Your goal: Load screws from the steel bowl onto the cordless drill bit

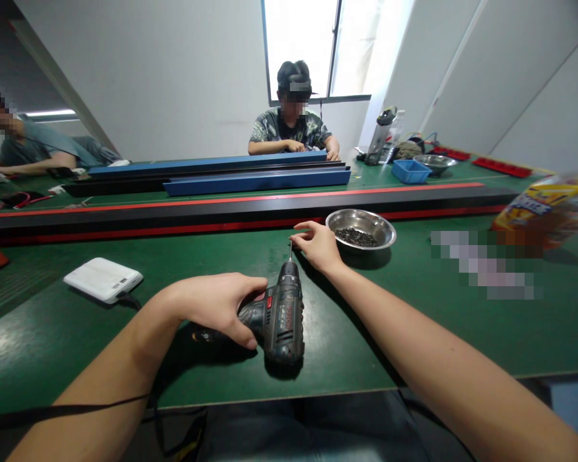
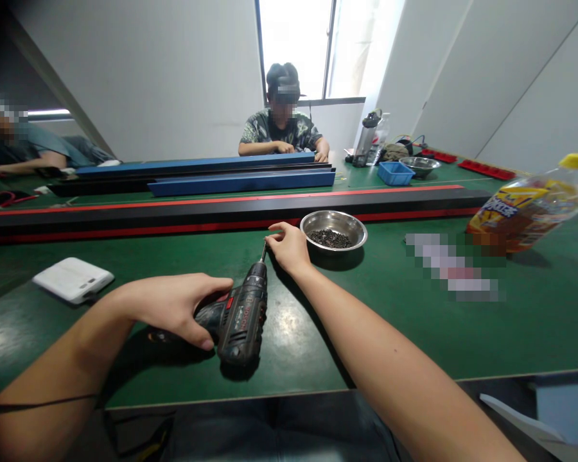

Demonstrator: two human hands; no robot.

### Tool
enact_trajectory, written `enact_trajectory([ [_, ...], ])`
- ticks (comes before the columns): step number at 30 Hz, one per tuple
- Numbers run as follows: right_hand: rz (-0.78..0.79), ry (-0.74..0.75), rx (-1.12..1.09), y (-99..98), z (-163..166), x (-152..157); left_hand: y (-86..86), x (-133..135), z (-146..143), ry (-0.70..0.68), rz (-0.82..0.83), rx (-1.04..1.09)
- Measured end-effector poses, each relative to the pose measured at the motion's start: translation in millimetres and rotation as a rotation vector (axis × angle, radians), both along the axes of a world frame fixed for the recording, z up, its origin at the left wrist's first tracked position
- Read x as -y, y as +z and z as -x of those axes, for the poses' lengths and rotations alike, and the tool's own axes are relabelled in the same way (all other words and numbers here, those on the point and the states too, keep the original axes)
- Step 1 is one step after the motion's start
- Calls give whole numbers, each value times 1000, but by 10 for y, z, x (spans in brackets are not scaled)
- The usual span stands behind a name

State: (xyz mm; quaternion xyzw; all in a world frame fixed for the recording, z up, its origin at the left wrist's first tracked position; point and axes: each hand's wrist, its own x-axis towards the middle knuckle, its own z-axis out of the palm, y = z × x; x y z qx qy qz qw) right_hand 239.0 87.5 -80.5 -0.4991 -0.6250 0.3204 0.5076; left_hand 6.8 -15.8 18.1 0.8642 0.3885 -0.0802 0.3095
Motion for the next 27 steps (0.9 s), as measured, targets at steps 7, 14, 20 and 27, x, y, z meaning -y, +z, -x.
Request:
enact_trajectory([
  [7,12,41,-64,-45,12,-38,-8,2,4,-6,-2,-1],
  [14,9,36,-86,-13,22,-14,-19,-5,8,0,9,-9],
  [20,-33,-7,37,-23,11,-7,-1,0,2,3,11,-13],
  [27,-106,53,324,80,-21,66,-1,4,3,-7,-14,-7],
])
